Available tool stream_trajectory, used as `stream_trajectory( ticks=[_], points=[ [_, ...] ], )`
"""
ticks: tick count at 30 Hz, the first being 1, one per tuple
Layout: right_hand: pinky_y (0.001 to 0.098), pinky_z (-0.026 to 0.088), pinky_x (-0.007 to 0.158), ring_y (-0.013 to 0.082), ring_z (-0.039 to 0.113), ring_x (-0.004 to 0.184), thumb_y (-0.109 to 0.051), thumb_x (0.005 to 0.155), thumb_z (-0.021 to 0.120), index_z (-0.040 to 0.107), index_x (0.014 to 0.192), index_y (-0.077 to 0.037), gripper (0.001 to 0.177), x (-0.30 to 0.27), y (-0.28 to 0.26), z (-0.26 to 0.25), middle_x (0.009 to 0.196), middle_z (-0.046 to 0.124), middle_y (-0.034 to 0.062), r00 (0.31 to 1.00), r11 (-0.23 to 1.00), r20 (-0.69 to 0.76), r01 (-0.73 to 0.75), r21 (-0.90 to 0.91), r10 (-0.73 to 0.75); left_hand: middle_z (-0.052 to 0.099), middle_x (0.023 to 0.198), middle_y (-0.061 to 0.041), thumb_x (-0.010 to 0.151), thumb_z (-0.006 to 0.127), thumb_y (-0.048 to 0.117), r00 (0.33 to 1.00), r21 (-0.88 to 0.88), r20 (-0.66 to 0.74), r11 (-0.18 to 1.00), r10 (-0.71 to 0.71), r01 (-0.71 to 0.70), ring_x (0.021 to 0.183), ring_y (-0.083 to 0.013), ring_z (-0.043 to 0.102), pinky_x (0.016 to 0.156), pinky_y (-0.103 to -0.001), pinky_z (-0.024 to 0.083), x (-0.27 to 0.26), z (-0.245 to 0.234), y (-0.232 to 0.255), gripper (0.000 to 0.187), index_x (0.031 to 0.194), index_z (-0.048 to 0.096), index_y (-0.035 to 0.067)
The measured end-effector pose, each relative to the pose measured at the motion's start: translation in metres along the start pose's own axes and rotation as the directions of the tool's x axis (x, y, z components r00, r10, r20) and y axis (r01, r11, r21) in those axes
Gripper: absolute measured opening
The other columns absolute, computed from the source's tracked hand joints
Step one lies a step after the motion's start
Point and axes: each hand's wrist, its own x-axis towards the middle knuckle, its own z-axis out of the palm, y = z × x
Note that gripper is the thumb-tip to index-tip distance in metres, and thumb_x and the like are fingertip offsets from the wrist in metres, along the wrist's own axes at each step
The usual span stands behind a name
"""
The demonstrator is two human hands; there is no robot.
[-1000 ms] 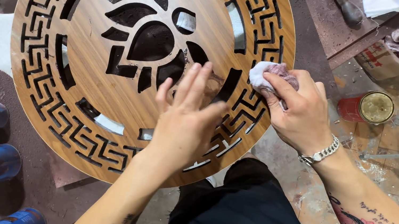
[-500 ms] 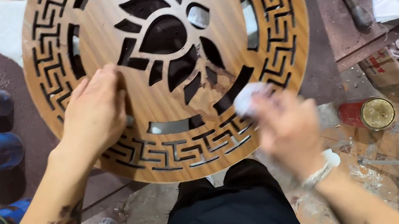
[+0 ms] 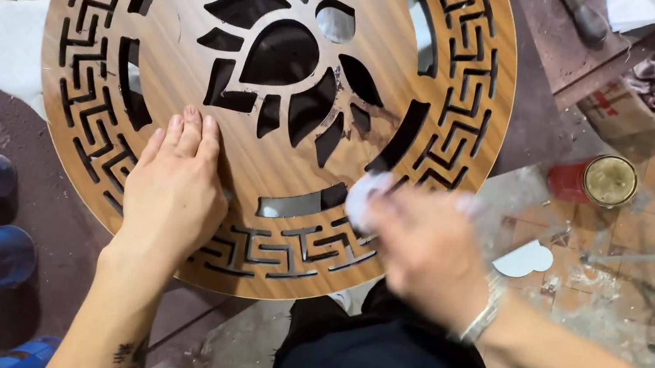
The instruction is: Staining a laser-cut wooden plaque using a cloth.
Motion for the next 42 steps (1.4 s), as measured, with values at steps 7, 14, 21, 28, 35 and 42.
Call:
stream_trajectory(
  ticks=[7, 14, 21, 28, 35, 42],
  points=[
    [0.0392, 0.043, 0.075, 0.0281, 0.064, 0.089, -0.024, 0.097, 0.066, 0.072, 0.123, -0.017, 0.028, 0.012, 0.056, -0.012, 0.107, 0.061, 0.0095, 0.993, 0.981, -0.085, -0.094, -0.171, 0.080, 0.047, 0.157, -0.023, 0.070, 0.055, 0.022, 0.998, 0.082, 0.031, 0.995, 0.047, -0.049, 0.146, -0.0323, 0.045, 0.120, -0.048, 0.030, 0.000, 0.009, -0.008, 0.087, 0.155, 0.046, 0.001],
    [0.0406, 0.044, 0.065, 0.0300, 0.061, 0.074, -0.008, 0.084, 0.051, 0.072, 0.117, -0.019, 0.041, -0.006, -0.017, 0.011, 0.095, 0.059, 0.0108, 0.996, 0.980, -0.078, -0.030, 0.198, 0.046, 0.043, 0.157, -0.027, 0.073, 0.059, 0.030, 0.997, 0.006, 0.072, 0.999, 0.038, -0.039, 0.146, -0.0383, 0.041, 0.120, -0.051, 0.024, 0.003, 0.009, -0.002, 0.088, 0.154, 0.042, -0.002],
    [0.0425, 0.044, 0.067, 0.0364, 0.061, 0.077, -0.011, 0.093, 0.068, 0.074, 0.109, -0.011, 0.017, 0.055, -0.021, -0.023, 0.090, 0.057, 0.0140, 0.982, 0.989, -0.128, -0.129, 0.071, 0.137, 0.045, 0.157, -0.024, 0.072, 0.050, 0.022, 0.998, 0.039, 0.070, 0.999, 0.004, -0.007, 0.146, -0.0358, 0.043, 0.119, -0.053, 0.023, 0.000, 0.009, 0.006, 0.086, 0.155, 0.043, 0.000],
    [0.0329, 0.054, 0.071, 0.0155, 0.063, 0.085, -0.010, 0.085, 0.057, 0.070, 0.109, -0.031, 0.034, 0.055, 0.010, -0.062, 0.107, 0.072, -0.0012, 0.940, 0.960, 0.341, 0.088, -0.265, 0.008, 0.044, 0.158, -0.024, 0.072, 0.047, 0.020, 0.999, -0.017, 0.051, 1.000, 0.005, -0.004, 0.145, -0.0393, 0.043, 0.119, -0.057, 0.018, 0.001, 0.016, 0.000, 0.087, 0.156, 0.042, 0.001],
    [0.0458, 0.041, 0.078, 0.0273, 0.067, 0.094, -0.008, 0.071, 0.070, 0.070, 0.114, -0.012, 0.044, 0.029, -0.016, -0.020, 0.113, 0.071, 0.0104, 0.998, 0.990, -0.068, -0.024, -0.142, 0.015, 0.048, 0.155, -0.023, 0.070, 0.049, 0.022, 0.998, -0.010, 0.063, 1.000, 0.010, -0.010, 0.141, -0.0383, 0.048, 0.117, -0.057, 0.023, 0.005, 0.020, 0.003, 0.086, 0.154, 0.045, 0.002],
    [0.0381, 0.034, 0.081, 0.0170, 0.063, 0.097, -0.037, 0.084, 0.076, 0.072, 0.120, -0.034, 0.036, 0.017, 0.098, 0.003, 0.118, 0.065, -0.0070, 0.994, 0.961, -0.003, -0.107, -0.254, 0.110, 0.042, 0.160, -0.021, 0.076, 0.045, 0.021, 0.997, -0.005, 0.070, 1.000, 0.014, -0.014, 0.146, -0.0370, 0.042, 0.117, -0.059, 0.018, 0.001, 0.019, 0.005, 0.084, 0.158, 0.038, 0.004]
  ],
)
